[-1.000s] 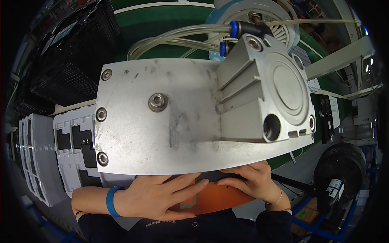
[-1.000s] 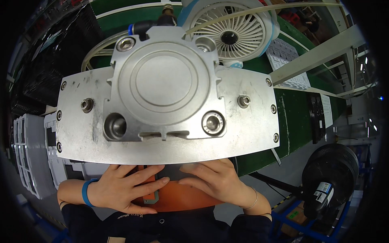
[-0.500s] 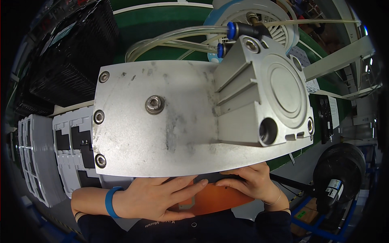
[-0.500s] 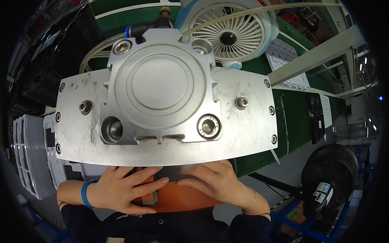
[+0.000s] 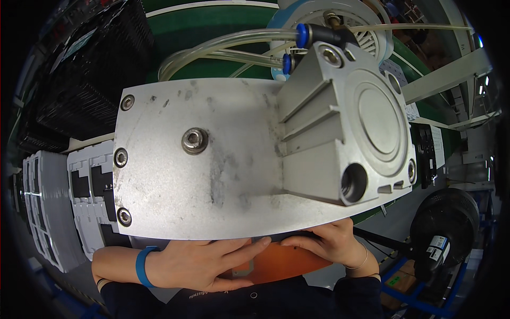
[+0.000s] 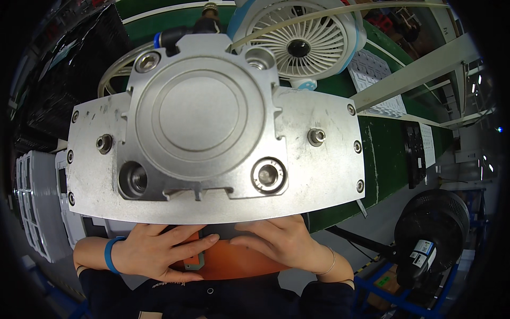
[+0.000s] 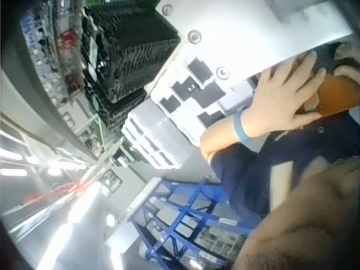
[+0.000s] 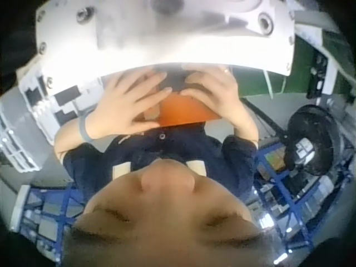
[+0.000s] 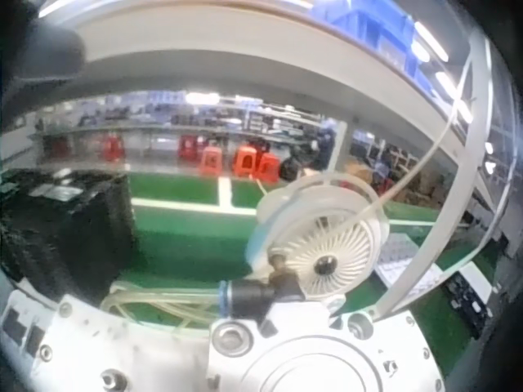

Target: The person repeatedly picks up small black rectangular components from a white tray and places them into a press machine. They operate the press to process each component and then return the finished pieces to the tray.

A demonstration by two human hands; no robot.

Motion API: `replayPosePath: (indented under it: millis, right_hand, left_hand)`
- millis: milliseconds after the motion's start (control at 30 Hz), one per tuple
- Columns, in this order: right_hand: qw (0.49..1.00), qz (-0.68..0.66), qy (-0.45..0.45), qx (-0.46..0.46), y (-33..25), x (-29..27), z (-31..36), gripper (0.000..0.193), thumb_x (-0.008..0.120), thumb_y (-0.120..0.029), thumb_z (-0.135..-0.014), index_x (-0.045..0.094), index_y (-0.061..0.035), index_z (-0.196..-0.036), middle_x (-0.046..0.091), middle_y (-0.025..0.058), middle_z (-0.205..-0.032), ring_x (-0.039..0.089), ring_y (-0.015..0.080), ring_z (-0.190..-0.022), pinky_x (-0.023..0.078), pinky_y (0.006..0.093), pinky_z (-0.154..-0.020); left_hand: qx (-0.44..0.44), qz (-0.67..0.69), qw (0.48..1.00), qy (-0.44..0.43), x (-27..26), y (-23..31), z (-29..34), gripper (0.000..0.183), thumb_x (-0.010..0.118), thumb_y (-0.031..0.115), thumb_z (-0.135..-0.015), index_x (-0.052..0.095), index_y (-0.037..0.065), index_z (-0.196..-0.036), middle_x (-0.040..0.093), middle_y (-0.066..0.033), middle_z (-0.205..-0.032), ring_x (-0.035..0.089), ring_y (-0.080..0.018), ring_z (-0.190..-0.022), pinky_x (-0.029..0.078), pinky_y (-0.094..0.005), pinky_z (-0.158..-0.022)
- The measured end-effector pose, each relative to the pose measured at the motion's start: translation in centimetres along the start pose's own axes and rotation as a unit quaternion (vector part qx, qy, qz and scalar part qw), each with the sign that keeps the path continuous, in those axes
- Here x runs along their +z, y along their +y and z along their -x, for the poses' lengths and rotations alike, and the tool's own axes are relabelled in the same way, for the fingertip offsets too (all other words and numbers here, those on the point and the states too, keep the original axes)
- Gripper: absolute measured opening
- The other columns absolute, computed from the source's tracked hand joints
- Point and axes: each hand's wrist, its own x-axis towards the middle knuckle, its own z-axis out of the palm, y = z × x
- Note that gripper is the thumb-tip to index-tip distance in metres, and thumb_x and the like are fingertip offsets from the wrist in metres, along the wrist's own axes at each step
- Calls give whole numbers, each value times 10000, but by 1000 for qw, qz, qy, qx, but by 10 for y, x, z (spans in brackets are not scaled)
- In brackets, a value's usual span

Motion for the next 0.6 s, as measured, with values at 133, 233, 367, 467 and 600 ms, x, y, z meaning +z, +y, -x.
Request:
replayPosePath:
  millis: [133, 233, 367, 467, 600]
  right_hand:
    - [1000, 6, -19, 22, -1, -2, 2, 399, 891, -210, -637, 747, -11, -951, 727, 98, -938, 699, 252, -853, 542, 337, -781]
    - [1000, 6, -15, 21, -1, -1, 3, 414, 893, -230, -630, 747, -14, -952, 722, 95, -946, 695, 257, -865, 534, 348, -796]
    - [1000, 21, -15, 15, -2, -2, 2, 433, 897, -254, -620, 746, -17, -950, 717, 93, -961, 688, 266, -893, 524, 362, -825]
    - [999, 27, -14, 15, -2, -2, 3, 435, 897, -258, -617, 745, -19, -948, 715, 92, -971, 686, 268, -907, 522, 364, -832]
    - [999, -2, -27, 40, -1, -2, 5, 382, 891, -243, -632, 742, -31, -912, 710, 82, -950, 682, 256, -884, 523, 358, -817]
  left_hand:
    - [-2, 6, 1000, -5, 1, -1, 1, 633, 604, 637, -822, 634, 226, -1302, 572, -78, -1313, 470, -324, -1257, 330, -501, -1060]
    - [1, 3, 1000, -3, 1, -1, 1, 642, 607, 635, -822, 623, 227, -1317, 582, -70, -1282, 481, -316, -1232, 343, -491, -1049]
    - [2, 4, 1000, -5, 1, 0, 0, 646, 613, 630, -822, 617, 223, -1324, 592, -59, -1235, 495, -301, -1194, 368, -470, -1025]
    - [7, 2, 1000, -2, 1, -1, -1, 652, 622, 626, -816, 618, 217, -1324, 594, -55, -1217, 500, -293, -1177, 382, -459, -1011]
    - [-3, 19, 1000, -9, 3, 0, 2, 641, 629, 619, -810, 628, 218, -1310, 589, -60, -1258, 500, -294, -1170, 375, -461, -1011]
